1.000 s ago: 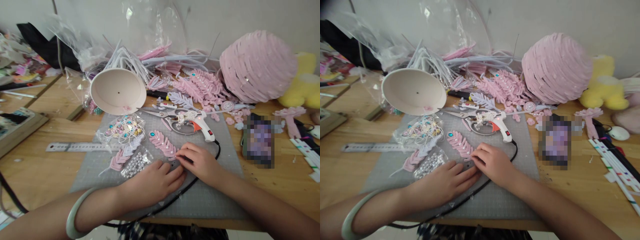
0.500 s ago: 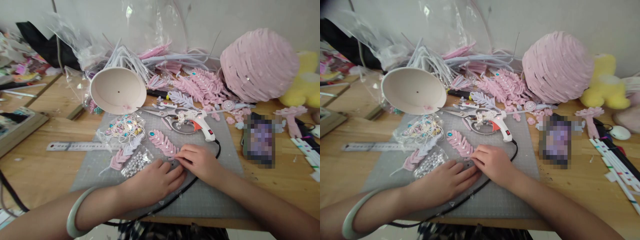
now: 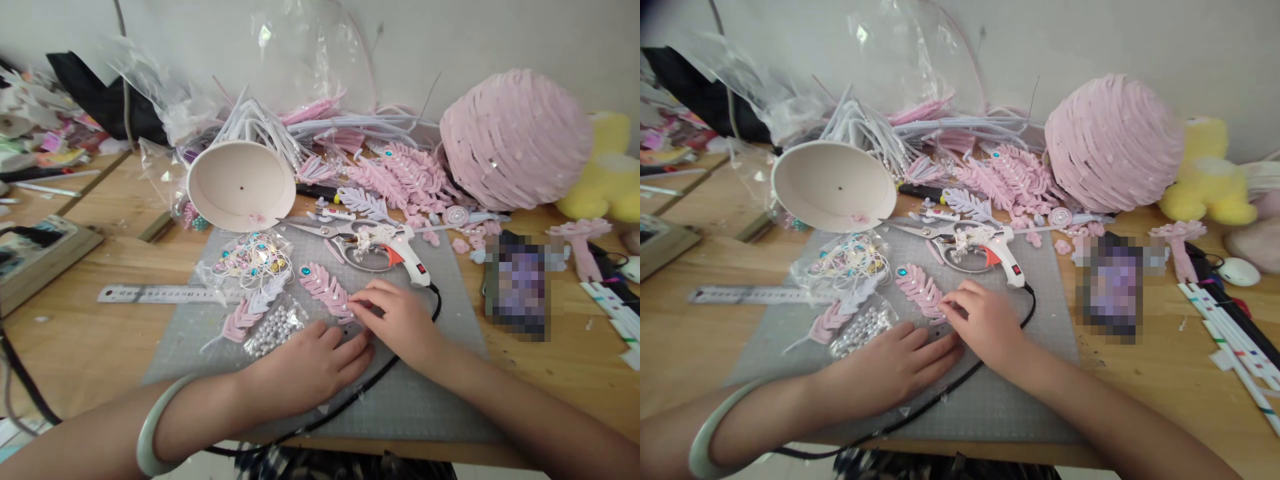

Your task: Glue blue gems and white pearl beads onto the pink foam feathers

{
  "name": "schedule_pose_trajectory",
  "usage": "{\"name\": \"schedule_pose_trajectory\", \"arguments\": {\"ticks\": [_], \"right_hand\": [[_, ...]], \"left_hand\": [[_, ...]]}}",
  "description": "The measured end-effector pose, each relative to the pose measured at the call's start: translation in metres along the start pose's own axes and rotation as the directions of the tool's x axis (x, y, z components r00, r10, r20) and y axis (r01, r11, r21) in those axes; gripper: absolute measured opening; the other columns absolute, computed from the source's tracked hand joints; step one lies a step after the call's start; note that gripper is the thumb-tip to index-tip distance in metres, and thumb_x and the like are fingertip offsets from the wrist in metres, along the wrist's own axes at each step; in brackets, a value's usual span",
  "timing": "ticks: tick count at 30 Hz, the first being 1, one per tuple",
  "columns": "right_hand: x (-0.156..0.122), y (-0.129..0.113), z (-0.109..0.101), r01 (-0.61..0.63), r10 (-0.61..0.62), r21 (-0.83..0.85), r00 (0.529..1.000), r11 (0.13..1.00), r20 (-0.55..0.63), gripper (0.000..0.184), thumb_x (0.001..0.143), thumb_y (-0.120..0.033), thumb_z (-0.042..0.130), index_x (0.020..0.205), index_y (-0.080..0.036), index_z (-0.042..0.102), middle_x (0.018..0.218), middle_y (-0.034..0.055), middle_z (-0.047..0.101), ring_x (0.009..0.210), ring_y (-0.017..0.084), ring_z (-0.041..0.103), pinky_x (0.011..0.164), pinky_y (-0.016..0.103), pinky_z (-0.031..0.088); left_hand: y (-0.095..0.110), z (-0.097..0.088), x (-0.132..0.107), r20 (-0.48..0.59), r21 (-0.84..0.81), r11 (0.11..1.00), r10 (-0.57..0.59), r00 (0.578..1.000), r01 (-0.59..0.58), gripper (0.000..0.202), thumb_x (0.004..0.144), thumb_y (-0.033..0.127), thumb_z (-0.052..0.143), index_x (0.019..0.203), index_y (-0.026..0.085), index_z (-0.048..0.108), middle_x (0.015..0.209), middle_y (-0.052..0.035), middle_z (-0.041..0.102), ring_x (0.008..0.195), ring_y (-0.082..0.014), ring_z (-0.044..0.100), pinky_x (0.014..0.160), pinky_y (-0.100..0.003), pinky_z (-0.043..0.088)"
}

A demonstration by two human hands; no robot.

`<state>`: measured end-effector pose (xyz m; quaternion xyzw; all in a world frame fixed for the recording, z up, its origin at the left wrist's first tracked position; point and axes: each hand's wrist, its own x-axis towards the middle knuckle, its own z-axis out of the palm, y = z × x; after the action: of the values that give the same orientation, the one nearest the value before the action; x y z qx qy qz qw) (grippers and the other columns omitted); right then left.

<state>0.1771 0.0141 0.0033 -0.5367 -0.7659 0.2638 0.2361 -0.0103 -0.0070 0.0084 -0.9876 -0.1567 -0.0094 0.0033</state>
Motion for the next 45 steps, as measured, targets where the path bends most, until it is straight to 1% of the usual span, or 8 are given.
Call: {"name": "schedule_pose_trajectory", "arguments": {"ticks": [4, 10, 13, 19, 32, 37, 41, 45], "right_hand": [[0.001, -0.005, 0.003, -0.04, 0.046, -0.072, 0.996, 0.997, 0.072, 0.012, 0.083, -0.024, 0.059, 0.083, -0.021, 0.07, 0.081, 0.0007, 0.066, 0.071, 0.013, 0.062, 0.066, 0.024, 0.045], [0.002, -0.006, 0.007, -0.015, 0.021, -0.118, 0.999, 0.993, 0.046, 0.01, 0.081, -0.021, 0.059, 0.079, -0.022, 0.068, 0.078, -0.0004, 0.065, 0.065, 0.012, 0.059, 0.06, 0.023, 0.041], [0.003, -0.007, 0.008, -0.039, 0.044, -0.133, 0.998, 0.99, 0.035, 0.01, 0.08, -0.019, 0.058, 0.075, -0.021, 0.068, 0.076, -0.001, 0.064, 0.062, 0.011, 0.057, 0.058, 0.023, 0.04], [0.002, -0.008, 0.01, -0.068, 0.071, -0.153, 0.997, 0.986, 0.014, 0.012, 0.08, -0.022, 0.058, 0.079, -0.022, 0.07, 0.076, -0.0006, 0.066, 0.063, 0.012, 0.059, 0.056, 0.024, 0.039], [0.004, -0.012, 0.011, -0.176, 0.184, -0.109, 0.981, 0.978, 0.068, 0.012, 0.079, -0.022, 0.059, 0.07, -0.021, 0.066, 0.069, -0.0016, 0.059, 0.062, 0.012, 0.054, 0.057, 0.024, 0.037], [0.005, -0.013, 0.011, -0.209, 0.213, -0.059, 0.974, 0.976, 0.072, 0.011, 0.075, -0.018, 0.061, 0.064, -0.019, 0.063, 0.066, -0.0023, 0.056, 0.061, 0.011, 0.052, 0.057, 0.023, 0.036], [0.005, -0.016, 0.011, -0.24, 0.242, -0.032, 0.966, 0.97, 0.092, 0.014, 0.075, -0.016, 0.061, 0.061, -0.018, 0.059, 0.065, -0.0029, 0.057, 0.062, 0.011, 0.052, 0.057, 0.023, 0.035], [0.005, -0.013, 0.011, -0.252, 0.253, -0.022, 0.962, 0.968, 0.104, 0.013, 0.076, -0.018, 0.062, 0.062, -0.018, 0.061, 0.066, -0.0027, 0.058, 0.064, 0.011, 0.053, 0.058, 0.023, 0.035]], "left_hand": [[0.0, 0.0, 0.001, 0.025, -0.03, 1.0, 0.001, 1.0, 0.0, 0.038, 0.09, 0.015, 0.043, 0.128, 0.014, 0.043, 0.115, -0.009, 0.056, 0.08, -0.0198, 0.056, 0.063, -0.033, 0.038], [0.0, 0.001, 0.0, 0.041, -0.042, 0.999, -0.005, 0.999, 0.007, 0.036, 0.09, 0.016, 0.044, 0.126, 0.014, 0.044, 0.106, -0.0077, 0.059, 0.081, -0.0202, 0.055, 0.064, -0.033, 0.038], [0.0, 0.001, 0.0, 0.035, -0.045, 0.999, -0.001, 0.999, 0.003, 0.036, 0.09, 0.016, 0.044, 0.126, 0.014, 0.044, 0.106, -0.0082, 0.059, 0.081, -0.0201, 0.055, 0.064, -0.032, 0.038], [0.0, 0.001, 0.001, 0.047, -0.041, 0.999, 0.001, 0.999, 0.0, 0.037, 0.089, 0.015, 0.045, 0.127, 0.014, 0.044, 0.107, -0.0072, 0.059, 0.081, -0.0209, 0.055, 0.062, -0.033, 0.038], [0.0, 0.001, 0.001, 0.052, -0.066, 0.998, -0.004, 0.999, 0.007, 0.039, 0.09, 0.015, 0.042, 0.129, 0.015, 0.042, 0.11, -0.0083, 0.058, 0.084, -0.0208, 0.056, 0.066, -0.033, 0.039], [0.001, 0.002, 0.001, 0.048, -0.069, 0.998, -0.008, 0.999, 0.012, 0.04, 0.09, 0.015, 0.042, 0.13, 0.014, 0.041, 0.11, -0.0081, 0.058, 0.084, -0.0211, 0.056, 0.065, -0.033, 0.038], [0.001, 0.002, 0.002, 0.036, -0.071, 0.997, -0.011, 0.999, 0.014, 0.039, 0.089, 0.015, 0.043, 0.128, 0.015, 0.042, 0.109, -0.0086, 0.058, 0.086, -0.0213, 0.055, 0.067, -0.033, 0.038], [0.0, 0.0, 0.002, 0.017, -0.054, 0.999, -0.004, 1.0, 0.005, 0.039, 0.089, 0.015, 0.044, 0.128, 0.014, 0.043, 0.108, -0.0091, 0.059, 0.081, -0.0206, 0.055, 0.065, -0.032, 0.036]]}}
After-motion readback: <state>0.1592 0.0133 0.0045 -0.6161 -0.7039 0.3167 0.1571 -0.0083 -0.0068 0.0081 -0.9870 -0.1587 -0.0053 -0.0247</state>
